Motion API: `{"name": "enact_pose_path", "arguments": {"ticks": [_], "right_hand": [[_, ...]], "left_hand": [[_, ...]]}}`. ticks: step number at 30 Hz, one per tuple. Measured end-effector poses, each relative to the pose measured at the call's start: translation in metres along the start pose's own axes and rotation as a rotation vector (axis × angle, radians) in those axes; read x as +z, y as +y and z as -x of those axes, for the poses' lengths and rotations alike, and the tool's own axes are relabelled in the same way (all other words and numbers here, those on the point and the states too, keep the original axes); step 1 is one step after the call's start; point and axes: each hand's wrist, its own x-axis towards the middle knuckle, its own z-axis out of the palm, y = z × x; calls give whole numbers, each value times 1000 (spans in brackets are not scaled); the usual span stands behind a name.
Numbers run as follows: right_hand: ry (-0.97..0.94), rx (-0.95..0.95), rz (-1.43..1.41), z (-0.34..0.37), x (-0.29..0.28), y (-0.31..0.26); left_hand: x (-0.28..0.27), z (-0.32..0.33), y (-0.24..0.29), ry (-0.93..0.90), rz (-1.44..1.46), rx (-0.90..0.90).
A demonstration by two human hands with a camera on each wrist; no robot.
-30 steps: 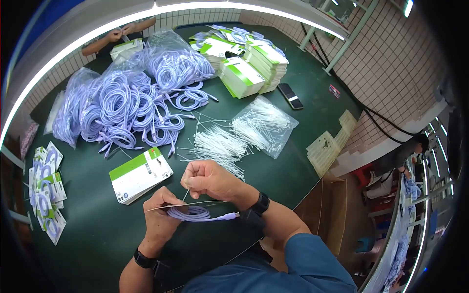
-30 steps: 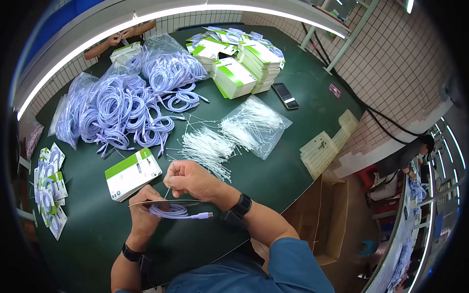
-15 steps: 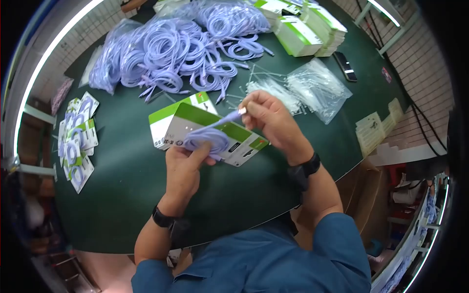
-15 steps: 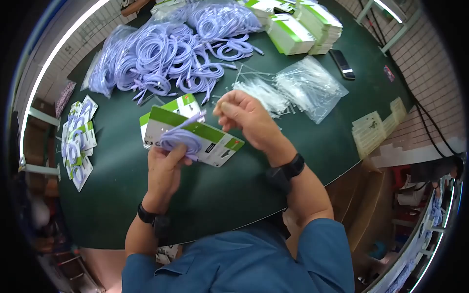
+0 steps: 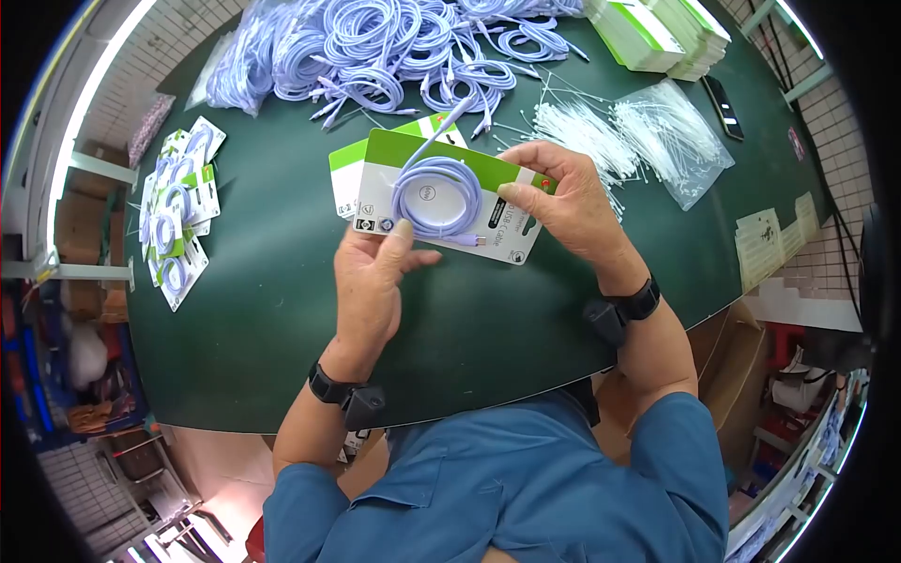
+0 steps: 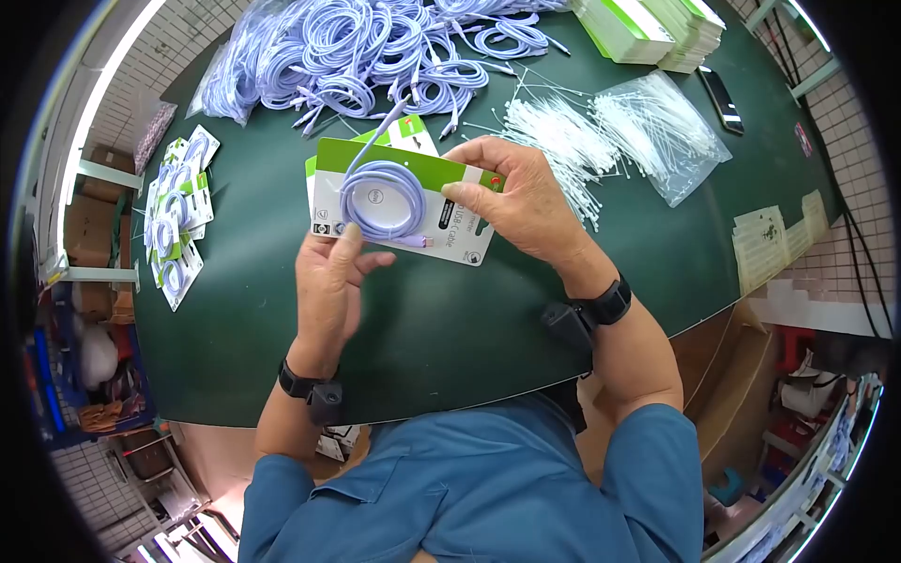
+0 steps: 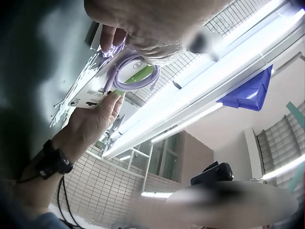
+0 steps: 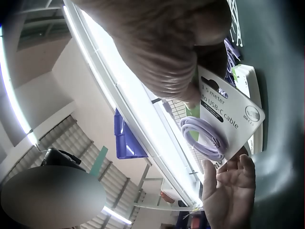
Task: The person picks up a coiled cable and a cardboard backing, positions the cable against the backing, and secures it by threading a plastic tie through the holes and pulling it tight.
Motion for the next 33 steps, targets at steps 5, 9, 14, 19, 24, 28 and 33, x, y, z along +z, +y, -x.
{"name": "enact_pose_path", "arguments": {"ticks": [5, 9, 14, 19, 24, 28, 33], "right_hand": [[-29, -4, 55, 2, -1, -4], [-113, 1, 114, 4, 3, -7], [-200, 55, 232, 5, 3, -15], [-231, -18, 264, 5, 5, -10], [-73, -289, 342, 6, 15, -11], [-5, -568, 502, 4, 24, -1], [31, -605, 440, 6, 27, 8]], "left_hand": [[-27, -10, 24, 96, -495, 586], [-17, -8, 67, -109, -1262, 752], [4, -8, 59, -265, -1534, 746], [2, -15, 31, -304, -1558, 744], [0, -16, 15, -254, -1559, 815], [1, -14, 10, -195, -1512, 861], [-4, -12, 1, -161, -1249, 1060]]}}
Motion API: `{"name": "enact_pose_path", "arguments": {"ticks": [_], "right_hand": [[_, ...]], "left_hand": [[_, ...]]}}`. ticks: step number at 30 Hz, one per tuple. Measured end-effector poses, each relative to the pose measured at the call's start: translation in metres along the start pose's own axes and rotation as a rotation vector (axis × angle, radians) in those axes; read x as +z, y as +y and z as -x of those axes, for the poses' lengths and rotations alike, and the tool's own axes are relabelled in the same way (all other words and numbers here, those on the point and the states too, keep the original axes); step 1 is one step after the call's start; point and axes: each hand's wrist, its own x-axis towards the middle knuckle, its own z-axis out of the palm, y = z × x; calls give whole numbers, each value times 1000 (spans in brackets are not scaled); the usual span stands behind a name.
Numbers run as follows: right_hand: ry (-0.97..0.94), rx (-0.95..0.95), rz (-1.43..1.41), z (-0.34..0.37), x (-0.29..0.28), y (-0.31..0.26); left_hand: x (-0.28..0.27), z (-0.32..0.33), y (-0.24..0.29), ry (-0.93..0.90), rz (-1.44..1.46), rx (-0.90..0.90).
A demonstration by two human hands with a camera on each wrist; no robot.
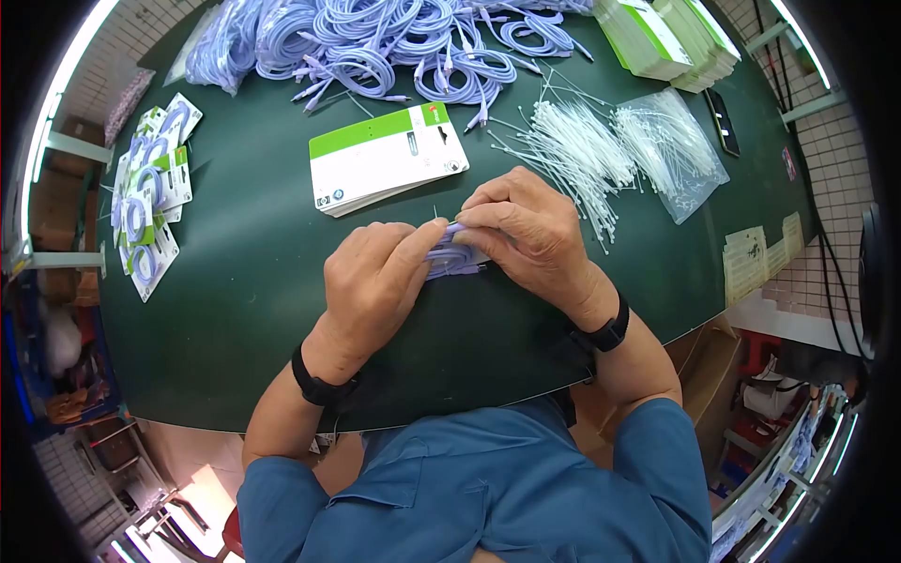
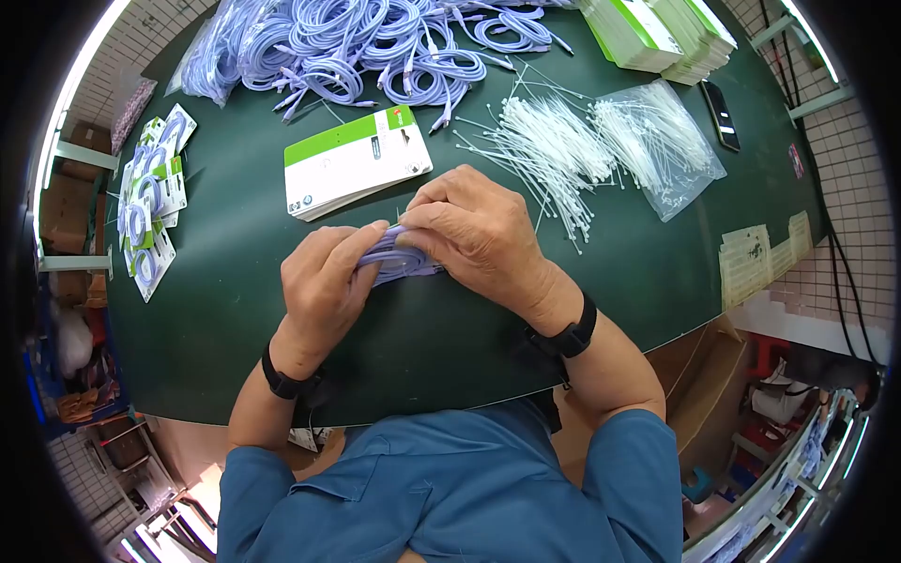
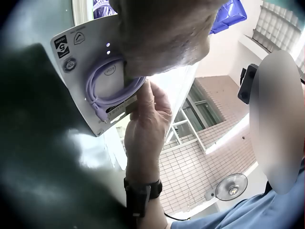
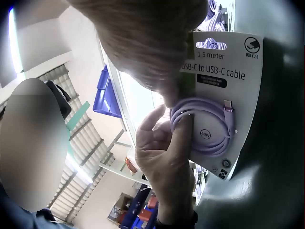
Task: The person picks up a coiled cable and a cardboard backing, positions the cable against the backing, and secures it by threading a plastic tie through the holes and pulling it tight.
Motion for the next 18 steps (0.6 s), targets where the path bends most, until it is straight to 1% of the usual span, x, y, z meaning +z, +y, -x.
{"name": "enact_pose_path", "arguments": {"ticks": [4, 9, 12, 18], "right_hand": [[23, 31, -91, 0, 3, -5], [63, 51, -161, 2, 6, -5], [36, 61, -177, 2, 3, -7], [4, 64, -191, 1, 2, -8]], "left_hand": [[-1, 6, 1, 61, 15, 58], [-4, 7, 5, 64, 26, 20], [-4, 11, 4, 84, 38, 59], [-10, 10, 8, 46, 30, 54]]}}
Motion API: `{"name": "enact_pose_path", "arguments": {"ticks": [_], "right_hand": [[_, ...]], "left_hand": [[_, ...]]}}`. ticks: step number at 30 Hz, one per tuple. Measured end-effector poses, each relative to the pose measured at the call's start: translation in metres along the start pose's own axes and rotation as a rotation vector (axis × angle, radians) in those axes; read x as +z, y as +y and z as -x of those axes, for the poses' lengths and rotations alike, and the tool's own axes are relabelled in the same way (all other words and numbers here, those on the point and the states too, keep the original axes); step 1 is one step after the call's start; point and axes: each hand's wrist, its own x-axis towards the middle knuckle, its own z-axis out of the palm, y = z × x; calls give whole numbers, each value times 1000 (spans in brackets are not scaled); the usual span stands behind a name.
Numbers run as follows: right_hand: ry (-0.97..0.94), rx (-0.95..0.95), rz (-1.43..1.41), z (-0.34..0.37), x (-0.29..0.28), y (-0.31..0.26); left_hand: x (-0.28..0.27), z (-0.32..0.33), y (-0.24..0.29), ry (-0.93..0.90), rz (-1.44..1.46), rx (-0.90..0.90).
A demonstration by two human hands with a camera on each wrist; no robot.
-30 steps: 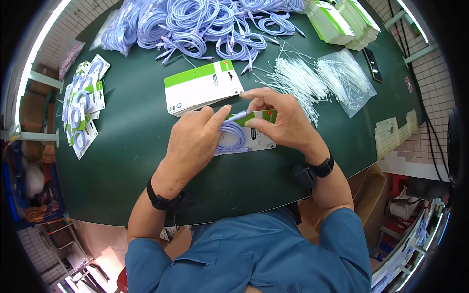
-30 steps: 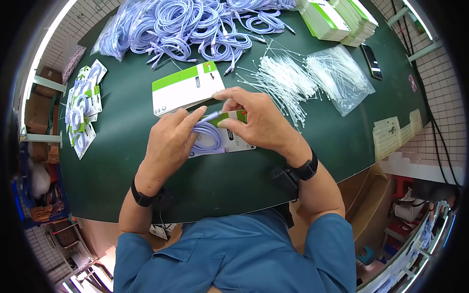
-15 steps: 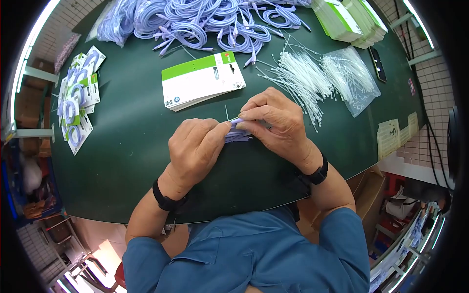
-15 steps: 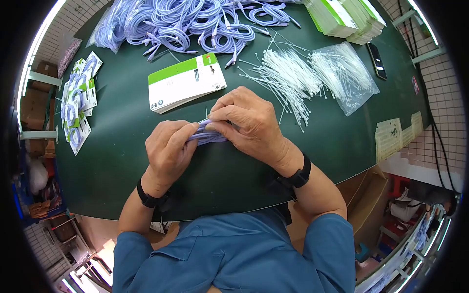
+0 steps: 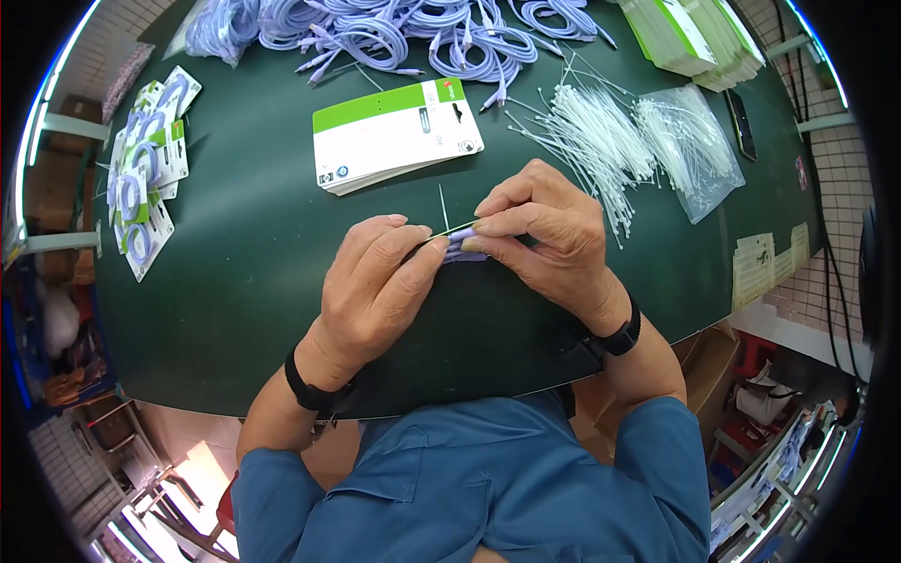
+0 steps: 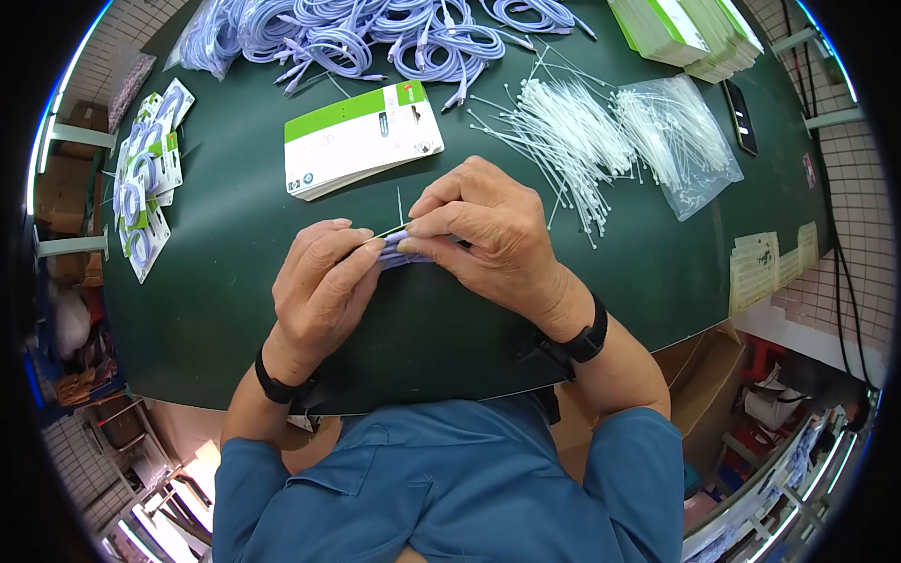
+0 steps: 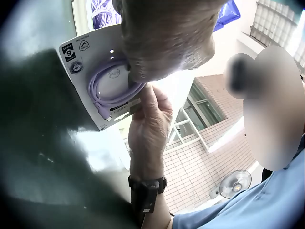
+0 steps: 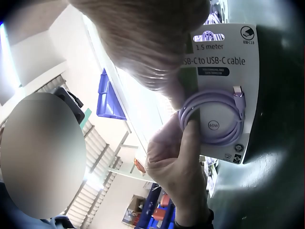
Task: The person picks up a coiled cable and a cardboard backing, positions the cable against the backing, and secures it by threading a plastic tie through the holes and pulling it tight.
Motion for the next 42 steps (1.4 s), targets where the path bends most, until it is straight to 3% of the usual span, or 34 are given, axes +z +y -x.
{"name": "enact_pose_path", "arguments": {"ticks": [15, 35, 42], "right_hand": [[-32, -31, 140, -1, 0, 0], [-39, -32, 140, -3, 0, 2], [-58, -40, 113, -1, 2, 10]], "left_hand": [[0, -3, -3, -43, -40, 8], [4, -4, -9, 36, 1, 5], [8, 5, -10, -32, -40, -23]]}}
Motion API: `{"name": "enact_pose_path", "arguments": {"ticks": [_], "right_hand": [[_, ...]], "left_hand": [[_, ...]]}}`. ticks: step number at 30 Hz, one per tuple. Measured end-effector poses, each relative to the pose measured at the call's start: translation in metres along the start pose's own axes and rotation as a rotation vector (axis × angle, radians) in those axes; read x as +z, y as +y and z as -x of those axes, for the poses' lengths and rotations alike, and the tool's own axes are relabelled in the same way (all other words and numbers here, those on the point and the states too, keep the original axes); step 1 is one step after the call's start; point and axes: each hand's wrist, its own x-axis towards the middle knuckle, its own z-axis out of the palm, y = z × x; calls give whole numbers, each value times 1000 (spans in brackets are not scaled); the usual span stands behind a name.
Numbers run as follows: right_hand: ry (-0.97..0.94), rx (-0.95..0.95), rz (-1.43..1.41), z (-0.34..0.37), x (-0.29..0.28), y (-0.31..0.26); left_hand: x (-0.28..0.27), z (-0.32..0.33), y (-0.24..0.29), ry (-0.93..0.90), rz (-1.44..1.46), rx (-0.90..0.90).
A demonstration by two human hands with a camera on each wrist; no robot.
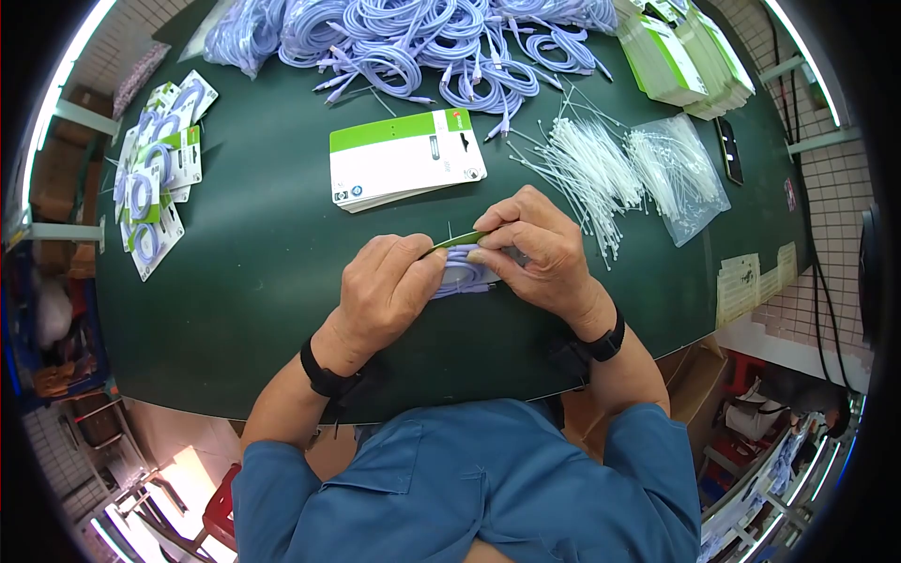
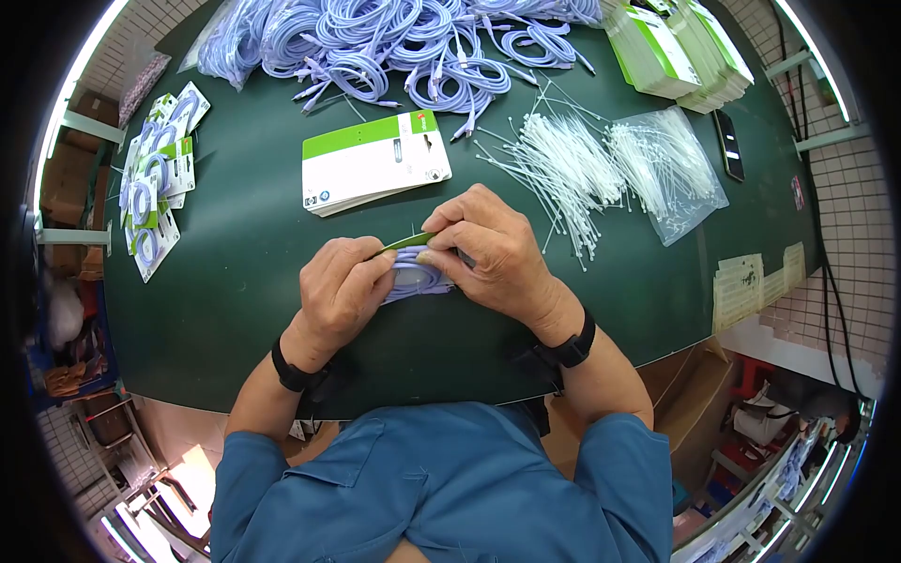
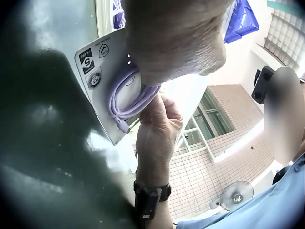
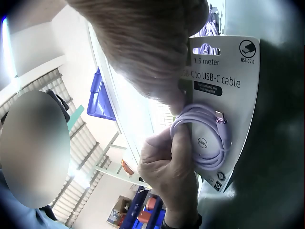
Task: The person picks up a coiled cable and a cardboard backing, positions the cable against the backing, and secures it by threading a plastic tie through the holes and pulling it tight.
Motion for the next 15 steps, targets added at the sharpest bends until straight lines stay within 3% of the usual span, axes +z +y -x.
{"name": "enact_pose_path", "arguments": {"ticks": [8, 15], "right_hand": [[70, -75, 49, -2, -1, -11], [84, -78, 115, -2, 3, -7]], "left_hand": [[-13, -8, -2, 80, -20, 120], [-3, -7, -8, 100, -37, 115]]}}
